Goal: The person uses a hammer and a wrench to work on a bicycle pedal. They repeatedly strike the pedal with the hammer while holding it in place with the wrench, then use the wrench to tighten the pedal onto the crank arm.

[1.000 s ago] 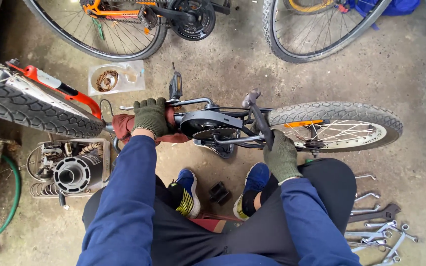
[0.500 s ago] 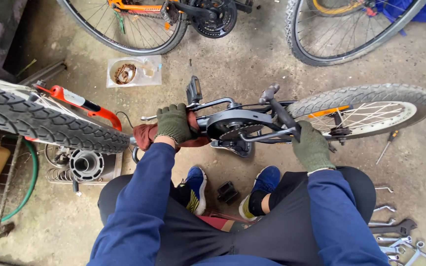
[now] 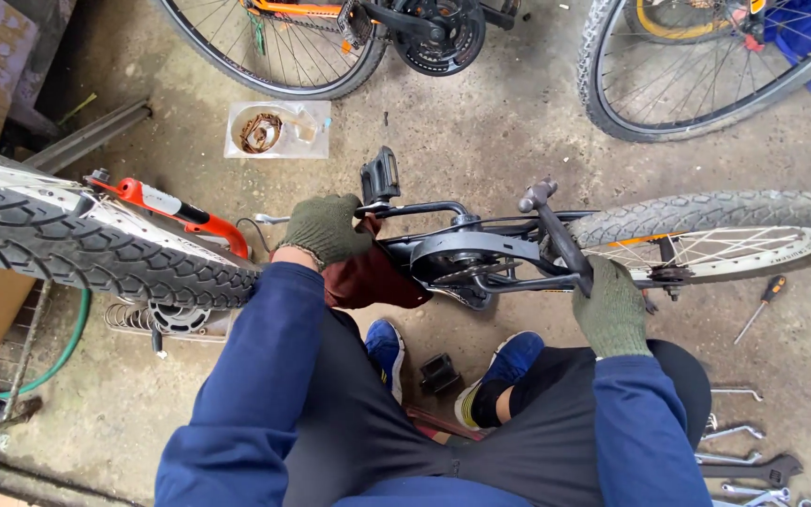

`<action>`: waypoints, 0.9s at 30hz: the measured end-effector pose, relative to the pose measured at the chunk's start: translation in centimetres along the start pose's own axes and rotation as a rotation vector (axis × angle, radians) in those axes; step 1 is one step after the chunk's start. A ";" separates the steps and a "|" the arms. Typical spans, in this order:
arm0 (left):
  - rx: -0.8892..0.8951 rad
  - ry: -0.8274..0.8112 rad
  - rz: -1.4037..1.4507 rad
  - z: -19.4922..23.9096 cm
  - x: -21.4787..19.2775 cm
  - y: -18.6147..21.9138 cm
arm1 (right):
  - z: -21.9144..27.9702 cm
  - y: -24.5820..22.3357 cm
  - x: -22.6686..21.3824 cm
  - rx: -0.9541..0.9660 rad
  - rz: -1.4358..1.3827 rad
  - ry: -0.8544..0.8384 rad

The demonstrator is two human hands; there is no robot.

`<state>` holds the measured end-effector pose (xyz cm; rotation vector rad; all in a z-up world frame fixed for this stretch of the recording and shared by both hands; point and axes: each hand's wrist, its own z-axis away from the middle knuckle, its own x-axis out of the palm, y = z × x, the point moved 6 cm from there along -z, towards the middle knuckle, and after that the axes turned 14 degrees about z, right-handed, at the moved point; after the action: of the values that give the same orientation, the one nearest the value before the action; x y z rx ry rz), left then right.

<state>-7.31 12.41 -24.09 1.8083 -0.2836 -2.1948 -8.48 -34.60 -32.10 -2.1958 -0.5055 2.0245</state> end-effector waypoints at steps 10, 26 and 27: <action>0.104 0.265 -0.160 1.8 -3.9 3.1 | 1.9 1.3 -1.5 -0.144 0.388 0.012; 0.141 0.196 -0.391 3.5 -5.2 6.5 | 6.7 -6.8 -13.0 0.374 0.136 0.266; 0.147 0.186 -0.414 3.7 -5.3 6.8 | 6.9 -7.8 -13.2 0.423 0.056 0.270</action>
<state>-9.34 7.71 -16.25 2.3095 -0.0302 -2.2886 -17.30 -32.44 -17.95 -2.1769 0.0159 1.6292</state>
